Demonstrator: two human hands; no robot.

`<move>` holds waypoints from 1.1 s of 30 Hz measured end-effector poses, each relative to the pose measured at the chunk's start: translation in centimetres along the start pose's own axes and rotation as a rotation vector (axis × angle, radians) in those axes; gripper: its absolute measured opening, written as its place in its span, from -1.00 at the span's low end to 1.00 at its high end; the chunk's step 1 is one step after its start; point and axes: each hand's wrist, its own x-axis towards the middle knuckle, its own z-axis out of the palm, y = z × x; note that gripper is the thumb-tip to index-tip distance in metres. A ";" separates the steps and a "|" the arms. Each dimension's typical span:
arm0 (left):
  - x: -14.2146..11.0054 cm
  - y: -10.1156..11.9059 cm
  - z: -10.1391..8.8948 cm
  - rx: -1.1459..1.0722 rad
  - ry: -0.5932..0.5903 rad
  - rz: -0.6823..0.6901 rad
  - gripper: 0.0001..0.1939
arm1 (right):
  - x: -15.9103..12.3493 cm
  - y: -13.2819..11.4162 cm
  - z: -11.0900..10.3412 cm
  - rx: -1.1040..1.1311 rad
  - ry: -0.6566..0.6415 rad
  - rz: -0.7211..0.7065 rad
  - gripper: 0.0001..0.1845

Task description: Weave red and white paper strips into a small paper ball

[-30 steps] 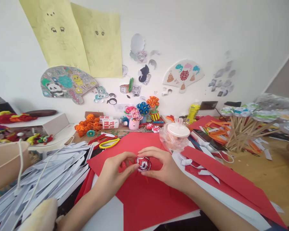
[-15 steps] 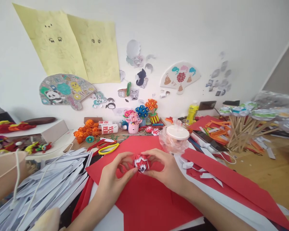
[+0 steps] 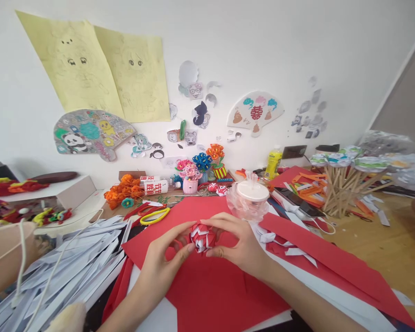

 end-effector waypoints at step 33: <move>-1.0 1.8 1.6 0.229 0.147 0.097 -0.70 | -0.9 -1.5 1.5 -0.198 0.201 -0.060 -0.63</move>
